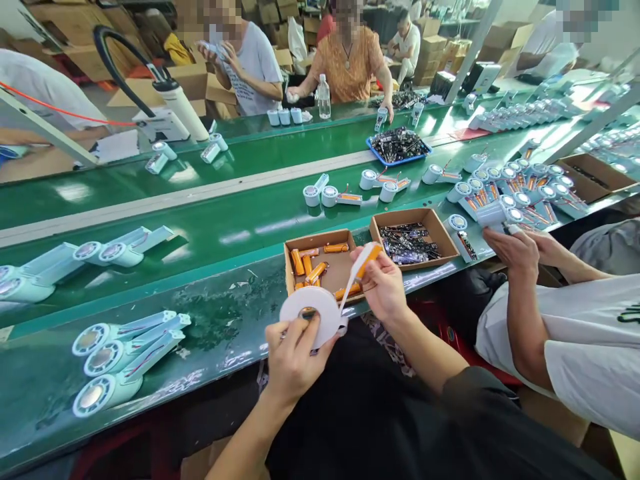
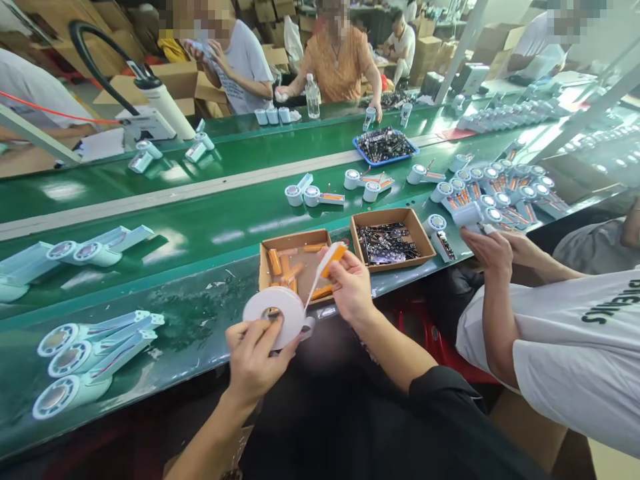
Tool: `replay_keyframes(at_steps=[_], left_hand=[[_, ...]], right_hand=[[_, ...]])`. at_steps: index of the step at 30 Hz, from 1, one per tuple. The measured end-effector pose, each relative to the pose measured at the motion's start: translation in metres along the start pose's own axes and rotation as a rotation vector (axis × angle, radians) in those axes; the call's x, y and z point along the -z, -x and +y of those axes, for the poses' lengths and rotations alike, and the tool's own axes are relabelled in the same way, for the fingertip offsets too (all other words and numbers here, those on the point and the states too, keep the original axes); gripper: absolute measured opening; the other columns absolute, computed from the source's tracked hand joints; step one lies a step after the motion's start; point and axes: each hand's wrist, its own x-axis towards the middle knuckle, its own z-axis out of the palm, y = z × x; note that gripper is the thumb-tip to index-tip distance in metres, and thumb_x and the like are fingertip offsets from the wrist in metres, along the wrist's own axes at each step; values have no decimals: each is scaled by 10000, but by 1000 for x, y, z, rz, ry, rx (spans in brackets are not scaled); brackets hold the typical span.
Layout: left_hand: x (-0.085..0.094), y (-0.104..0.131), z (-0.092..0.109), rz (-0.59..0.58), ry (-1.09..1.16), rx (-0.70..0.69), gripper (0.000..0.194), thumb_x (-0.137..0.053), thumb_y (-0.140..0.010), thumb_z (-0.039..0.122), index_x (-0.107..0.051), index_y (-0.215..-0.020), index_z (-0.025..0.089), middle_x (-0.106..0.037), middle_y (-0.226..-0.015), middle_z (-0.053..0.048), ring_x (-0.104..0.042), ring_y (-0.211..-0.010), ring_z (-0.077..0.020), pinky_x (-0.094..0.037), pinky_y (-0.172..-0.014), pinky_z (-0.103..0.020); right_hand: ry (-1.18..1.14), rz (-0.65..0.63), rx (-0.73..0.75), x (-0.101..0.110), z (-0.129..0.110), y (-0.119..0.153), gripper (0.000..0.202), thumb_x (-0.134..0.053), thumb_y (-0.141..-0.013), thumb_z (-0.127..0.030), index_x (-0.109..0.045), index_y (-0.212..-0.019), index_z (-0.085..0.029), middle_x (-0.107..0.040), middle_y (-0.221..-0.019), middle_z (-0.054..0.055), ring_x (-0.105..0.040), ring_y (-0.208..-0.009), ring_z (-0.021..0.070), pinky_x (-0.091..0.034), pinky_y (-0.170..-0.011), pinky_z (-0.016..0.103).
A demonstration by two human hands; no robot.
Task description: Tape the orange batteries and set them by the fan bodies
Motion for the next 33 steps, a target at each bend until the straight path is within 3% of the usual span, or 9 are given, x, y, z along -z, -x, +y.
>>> replay_keyframes(at_steps=[5, 10, 12, 15, 18, 22, 25, 29, 33], left_hand=[[-1, -35, -24, -75, -111, -93, 343, -745, -924, 319, -714, -1236, 181, -742, -1024, -113, -536, -1004, -306, -402, -897, -473], [-22, -46, -5, -117, -14, -168, 377, -739, -907, 281, -717, -1266, 168, -733, -983, -115, -528, -1009, -303, -398, -886, -479], [-22, -40, 5, -164, 14, -201, 427, -745, -903, 276, -699, -1317, 184, -733, -967, -104, -536, -983, -290, -405, -883, -475], [-12, -30, 7, -309, 88, -302, 470, -735, -895, 218, -678, -1362, 233, -752, -1023, -84, -571, -966, -260, -439, -936, -463], [-1, -36, -18, -434, 54, -274, 550, -751, -862, 199, -652, -1402, 242, -748, -1156, -100, -595, -1084, -290, -471, -996, -483], [-3, -89, -77, -601, 140, -170, 529, -767, -876, 424, -677, -1377, 281, -732, -1274, -98, -569, -1268, -339, -498, -1058, -515], [-41, -164, -108, -633, 215, 6, 363, -517, -1030, 460, -758, -1228, 274, -757, -1236, -72, -653, -1170, -260, -526, -1039, -413], [-123, -275, -122, -682, -93, 289, 562, -374, -1065, 502, -492, -1559, 263, -516, -1591, -108, -529, -1392, -300, -429, -1157, -444], [-178, -332, -131, -755, -127, 382, 601, -349, -1046, 575, -543, -1508, 244, -594, -1473, -196, -631, -1261, -359, -519, -1008, -487]], right_hand=[[-78, 63, 65, 6, -3, -8, 450, -911, -743, -340, -700, -1133, -265, -779, -1250, 61, -710, -1251, 249, -632, -985, 363], [-96, 60, 5, 4, 17, 3, 476, -929, -728, -341, -627, -1089, -268, -773, -1248, 58, -743, -1168, 239, -661, -856, 328], [-52, 36, 15, 8, 4, -6, 492, -937, -716, -353, -610, -1073, -266, -776, -1230, 61, -745, -1157, 250, -661, -876, 359], [1, 92, 204, 22, -34, -32, 497, -911, -740, -420, -599, -1100, -281, -753, -1283, 53, -706, -1243, 244, -631, -982, 395], [49, 148, 367, 36, -65, -49, 522, -851, -800, -478, -580, -1215, -316, -694, -1400, 50, -651, -1333, 232, -604, -1036, 400], [90, 71, 203, 60, -63, -30, 671, -908, -745, -437, -547, -1305, -359, -763, -1266, 64, -744, -1173, 264, -626, -978, 447], [113, 97, 167, 84, -49, -6, 594, -903, -757, -419, -544, -1230, -385, -794, -1186, 58, -772, -1109, 274, -618, -968, 480], [219, 186, 192, 109, -52, 8, 478, -882, -774, -438, -576, -1139, -389, -800, -1180, 84, -760, -1140, 317, -623, -919, 509], [366, 186, 237, 102, -68, 2, 472, -875, -763, -496, -633, -1149, -375, -811, -1119, 118, -761, -1130, 350, -615, -926, 541]])
